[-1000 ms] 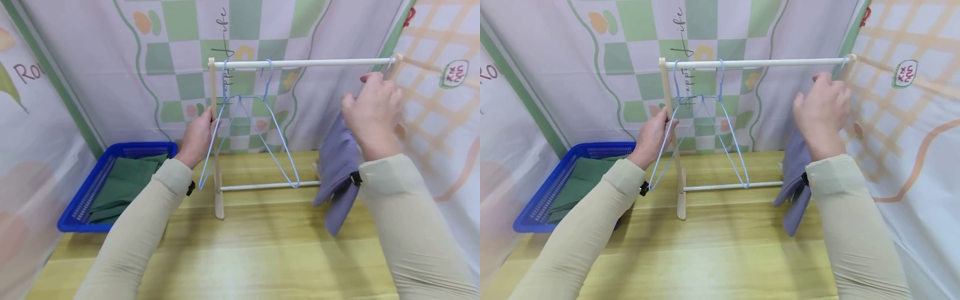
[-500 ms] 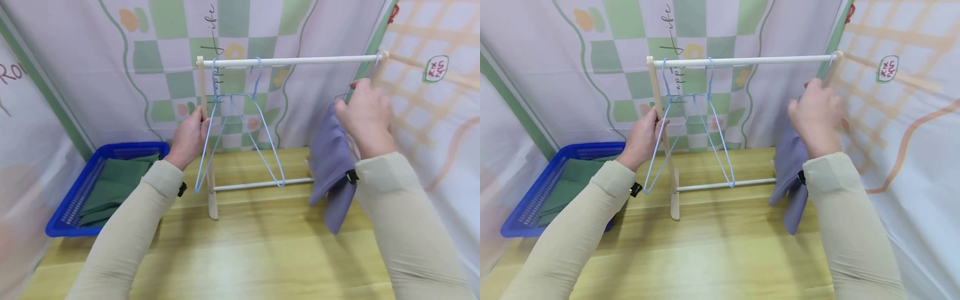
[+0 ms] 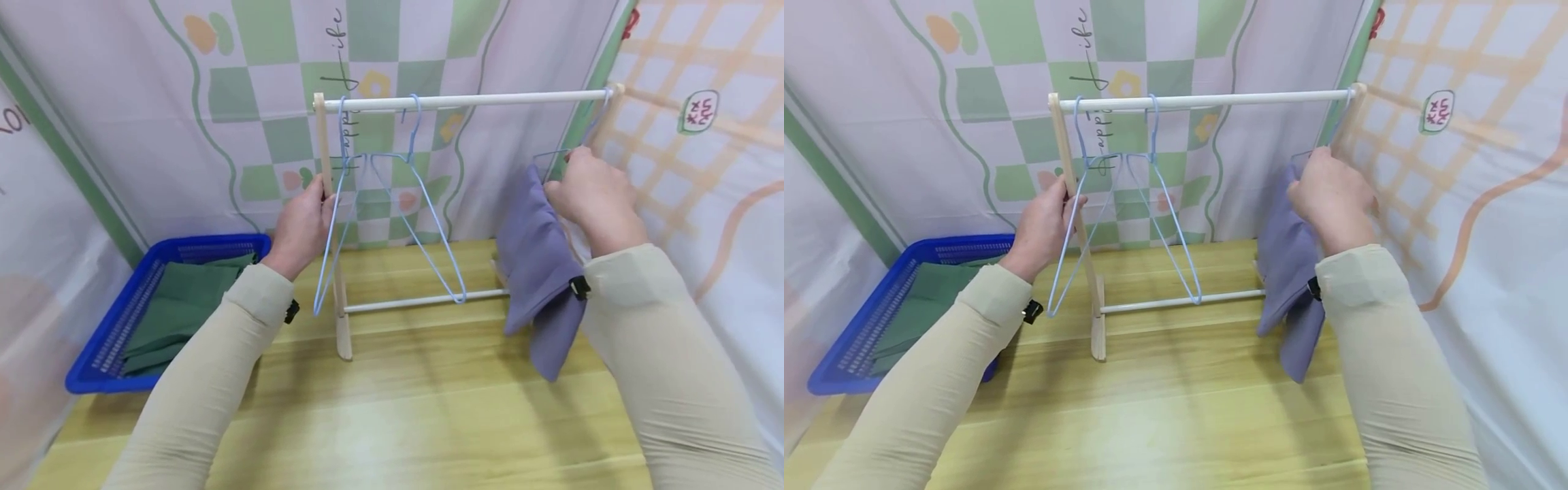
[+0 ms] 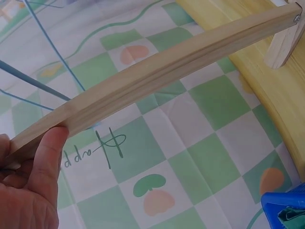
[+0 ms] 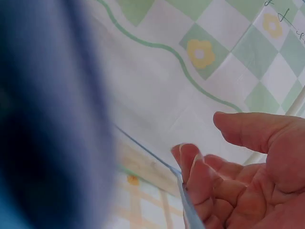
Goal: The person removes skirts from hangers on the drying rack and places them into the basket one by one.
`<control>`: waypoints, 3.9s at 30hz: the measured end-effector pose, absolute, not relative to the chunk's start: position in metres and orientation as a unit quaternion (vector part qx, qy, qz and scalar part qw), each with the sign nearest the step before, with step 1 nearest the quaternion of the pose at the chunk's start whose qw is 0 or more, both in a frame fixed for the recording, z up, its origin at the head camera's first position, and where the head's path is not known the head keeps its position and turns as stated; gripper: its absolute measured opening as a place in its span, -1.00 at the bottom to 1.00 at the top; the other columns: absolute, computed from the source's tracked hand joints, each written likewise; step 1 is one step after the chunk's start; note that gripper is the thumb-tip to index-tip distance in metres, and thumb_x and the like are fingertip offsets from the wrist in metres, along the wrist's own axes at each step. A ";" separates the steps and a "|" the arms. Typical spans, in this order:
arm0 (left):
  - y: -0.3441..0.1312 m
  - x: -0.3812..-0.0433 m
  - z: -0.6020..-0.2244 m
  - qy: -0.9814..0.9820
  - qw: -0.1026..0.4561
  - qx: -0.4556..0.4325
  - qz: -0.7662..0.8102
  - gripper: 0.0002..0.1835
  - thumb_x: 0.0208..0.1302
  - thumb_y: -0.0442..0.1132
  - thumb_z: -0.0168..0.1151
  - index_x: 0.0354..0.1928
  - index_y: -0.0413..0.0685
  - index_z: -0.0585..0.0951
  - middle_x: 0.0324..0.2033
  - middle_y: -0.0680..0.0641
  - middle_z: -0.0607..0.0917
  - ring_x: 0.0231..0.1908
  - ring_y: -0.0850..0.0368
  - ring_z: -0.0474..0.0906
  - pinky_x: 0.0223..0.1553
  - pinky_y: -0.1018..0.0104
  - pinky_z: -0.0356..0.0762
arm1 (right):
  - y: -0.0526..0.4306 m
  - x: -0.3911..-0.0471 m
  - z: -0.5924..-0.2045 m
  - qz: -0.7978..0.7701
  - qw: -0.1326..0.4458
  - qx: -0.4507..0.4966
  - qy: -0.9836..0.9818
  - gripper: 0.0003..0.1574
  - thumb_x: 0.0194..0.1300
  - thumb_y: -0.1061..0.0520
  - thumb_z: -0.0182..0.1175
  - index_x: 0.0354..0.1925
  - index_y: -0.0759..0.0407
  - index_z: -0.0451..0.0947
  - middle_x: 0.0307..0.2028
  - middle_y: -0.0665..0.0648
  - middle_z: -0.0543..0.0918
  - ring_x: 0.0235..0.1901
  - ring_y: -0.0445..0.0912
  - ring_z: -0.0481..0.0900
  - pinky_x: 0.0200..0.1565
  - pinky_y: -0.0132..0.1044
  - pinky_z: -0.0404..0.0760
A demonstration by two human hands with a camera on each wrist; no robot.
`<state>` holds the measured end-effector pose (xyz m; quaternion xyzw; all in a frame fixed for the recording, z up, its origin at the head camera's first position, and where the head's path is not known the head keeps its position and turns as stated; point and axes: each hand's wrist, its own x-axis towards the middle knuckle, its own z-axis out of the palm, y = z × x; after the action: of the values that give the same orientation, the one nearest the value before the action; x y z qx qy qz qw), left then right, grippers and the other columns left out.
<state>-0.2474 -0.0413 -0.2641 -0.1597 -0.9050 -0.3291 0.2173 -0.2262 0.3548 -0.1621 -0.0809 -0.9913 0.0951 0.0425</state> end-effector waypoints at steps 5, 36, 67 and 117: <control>-0.043 -0.245 -0.265 -0.906 0.214 -0.155 -0.330 -0.76 0.52 -0.10 -0.09 0.02 -0.10 0.40 -0.39 -0.06 0.54 -0.48 0.04 0.51 -0.48 0.21 0.54 | 0.363 -0.223 -0.159 0.093 0.031 -0.039 -0.994 -0.17 0.29 0.02 -0.09 0.43 0.32 0.05 0.29 0.50 0.27 0.15 0.49 0.27 0.08 0.34 0.28; -0.038 -0.243 -0.265 -0.911 0.210 -0.149 -0.321 -0.71 0.50 0.02 -0.14 -0.03 -0.03 0.39 -0.43 -0.02 0.54 -0.52 0.06 0.50 -0.55 0.22 0.51 | 0.405 -0.246 -0.172 0.269 -0.037 0.006 -0.962 -0.59 0.35 0.17 0.00 0.01 0.48 0.24 -0.51 -0.05 0.69 -0.61 -0.17 0.60 -0.54 -0.28 0.63; -0.037 -0.239 -0.265 -0.914 0.204 -0.133 -0.325 -0.76 0.53 -0.08 -0.11 0.03 -0.06 0.39 -0.39 -0.04 0.54 -0.49 0.05 0.49 -0.51 0.22 0.52 | 0.393 -0.266 -0.173 0.324 0.008 -0.028 -0.946 -0.52 0.30 0.23 -0.19 0.13 0.49 0.21 -0.56 -0.15 0.63 -0.62 -0.23 0.55 -0.59 -0.32 0.56; -0.037 -0.242 -0.265 -0.913 0.201 -0.132 -0.329 -0.74 0.52 -0.08 -0.11 0.08 -0.05 0.38 -0.37 -0.02 0.53 -0.48 0.07 0.47 -0.49 0.25 0.51 | 0.377 -0.276 -0.167 0.170 0.083 -0.006 -0.982 -0.46 0.44 -0.08 -0.27 -0.01 0.30 0.41 -0.46 0.11 0.68 -0.51 0.02 0.56 -0.51 -0.13 0.46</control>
<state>-0.2424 -0.0368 -0.2646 -0.1325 -0.9130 -0.3292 0.2011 -0.2763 0.3767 -0.1671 -0.0061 -0.9820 0.1699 0.0825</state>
